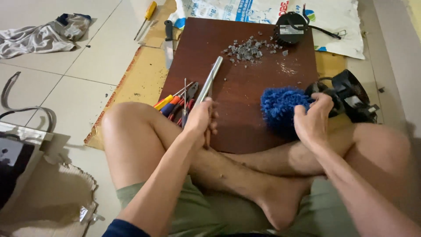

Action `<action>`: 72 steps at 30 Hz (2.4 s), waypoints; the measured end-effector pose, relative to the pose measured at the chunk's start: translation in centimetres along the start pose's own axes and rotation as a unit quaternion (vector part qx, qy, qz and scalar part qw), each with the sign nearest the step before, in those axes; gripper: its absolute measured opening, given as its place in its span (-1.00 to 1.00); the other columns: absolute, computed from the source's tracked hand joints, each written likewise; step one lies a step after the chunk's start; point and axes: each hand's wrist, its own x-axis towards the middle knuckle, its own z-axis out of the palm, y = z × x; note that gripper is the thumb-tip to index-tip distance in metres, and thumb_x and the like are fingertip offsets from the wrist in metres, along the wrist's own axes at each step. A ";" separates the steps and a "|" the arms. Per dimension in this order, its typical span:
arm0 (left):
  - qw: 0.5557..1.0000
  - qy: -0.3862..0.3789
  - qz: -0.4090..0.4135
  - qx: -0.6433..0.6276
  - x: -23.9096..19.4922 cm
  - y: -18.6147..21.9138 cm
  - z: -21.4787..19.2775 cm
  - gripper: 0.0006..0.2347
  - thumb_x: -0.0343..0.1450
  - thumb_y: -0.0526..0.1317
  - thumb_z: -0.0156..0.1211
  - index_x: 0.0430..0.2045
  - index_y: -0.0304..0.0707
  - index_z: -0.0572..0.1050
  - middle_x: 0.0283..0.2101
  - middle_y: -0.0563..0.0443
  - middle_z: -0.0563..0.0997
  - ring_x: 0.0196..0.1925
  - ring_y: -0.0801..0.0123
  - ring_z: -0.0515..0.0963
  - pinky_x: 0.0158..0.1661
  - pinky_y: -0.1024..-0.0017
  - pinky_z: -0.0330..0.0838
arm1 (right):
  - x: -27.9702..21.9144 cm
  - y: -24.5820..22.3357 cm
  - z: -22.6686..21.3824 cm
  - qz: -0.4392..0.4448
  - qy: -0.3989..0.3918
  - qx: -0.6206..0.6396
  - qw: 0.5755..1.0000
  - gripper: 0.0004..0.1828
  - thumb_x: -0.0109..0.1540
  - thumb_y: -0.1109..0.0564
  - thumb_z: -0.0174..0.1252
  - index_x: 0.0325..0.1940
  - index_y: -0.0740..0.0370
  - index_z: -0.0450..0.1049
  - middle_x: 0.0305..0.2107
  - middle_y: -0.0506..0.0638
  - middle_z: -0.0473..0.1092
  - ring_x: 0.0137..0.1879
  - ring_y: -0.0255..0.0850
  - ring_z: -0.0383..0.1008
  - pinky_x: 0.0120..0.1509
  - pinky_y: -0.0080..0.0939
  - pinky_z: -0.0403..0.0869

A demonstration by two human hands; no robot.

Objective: The person sits on the floor and uses a screwdriver to disassemble a small black electronic device. They then use a knife to scrape and clean a small yellow component extracted from the device.

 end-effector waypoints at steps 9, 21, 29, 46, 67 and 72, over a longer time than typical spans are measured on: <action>0.980 -0.177 -0.067 -0.063 -4.5 -3.1 0.5 -0.67 0.30 -0.41 0.01 -0.02 -0.28 0.41 -0.33 -0.02 0.54 -0.46 0.24 0.60 -0.47 0.31 0.56 | -3.0 2.8 0.2 0.188 -0.214 0.441 0.851 -0.48 0.31 0.34 0.11 0.35 0.30 0.18 0.05 0.32 0.52 -0.03 -0.15 0.64 0.05 -0.25 0.63; 0.971 -0.219 -0.077 0.061 -8.5 -3.8 3.3 -0.62 0.56 -0.20 -0.13 0.23 -0.48 0.35 -0.12 -0.30 0.71 -0.43 0.31 0.72 -0.45 0.37 0.66 | -5.2 2.5 4.2 0.269 -0.256 0.477 0.796 -0.72 0.30 0.23 0.30 0.10 0.17 0.55 -0.08 -0.01 0.57 0.05 -0.10 0.63 0.32 0.06 0.57; 0.974 -0.159 -0.054 0.153 -6.3 -5.7 4.1 -0.72 0.40 -0.09 0.11 -0.34 -0.39 0.61 -0.70 -0.17 0.50 -0.78 0.28 0.46 -0.72 0.36 0.40 | -6.7 0.6 3.3 0.242 -0.256 0.469 0.810 -0.70 0.33 0.27 0.23 0.16 0.22 0.53 -0.11 0.01 0.53 0.06 -0.07 0.60 0.30 0.11 0.58; 0.946 -0.140 -0.003 0.294 -7.1 -5.3 5.5 -0.75 0.46 -0.15 0.06 -0.25 -0.28 0.67 -0.60 -0.03 0.66 -0.73 0.44 0.55 -0.73 0.48 0.42 | -6.6 2.0 4.3 0.222 -0.237 0.481 0.814 -0.65 0.25 0.28 0.33 0.12 0.26 0.54 -0.10 -0.01 0.55 0.09 -0.14 0.59 0.31 -0.05 0.56; 0.938 -0.138 -0.025 0.316 -7.7 -4.6 5.6 -0.77 0.41 -0.16 0.07 -0.29 -0.22 0.67 -0.64 0.04 0.58 -0.71 0.47 0.49 -0.67 0.47 0.38 | -6.2 3.0 4.8 0.216 -0.233 0.478 0.819 -0.63 0.23 0.28 0.39 0.11 0.31 0.52 -0.15 0.03 0.54 0.02 -0.18 0.60 0.19 -0.17 0.60; 0.943 -0.125 -0.036 0.307 -6.7 -5.7 5.8 -0.80 0.39 -0.17 0.10 -0.36 -0.17 0.68 -0.65 0.05 0.57 -0.74 0.46 0.46 -0.68 0.51 0.34 | -6.5 2.3 4.0 0.212 -0.235 0.456 0.832 -0.69 0.22 0.26 0.41 0.02 0.29 0.55 -0.19 0.07 0.57 -0.01 -0.14 0.61 0.16 -0.13 0.61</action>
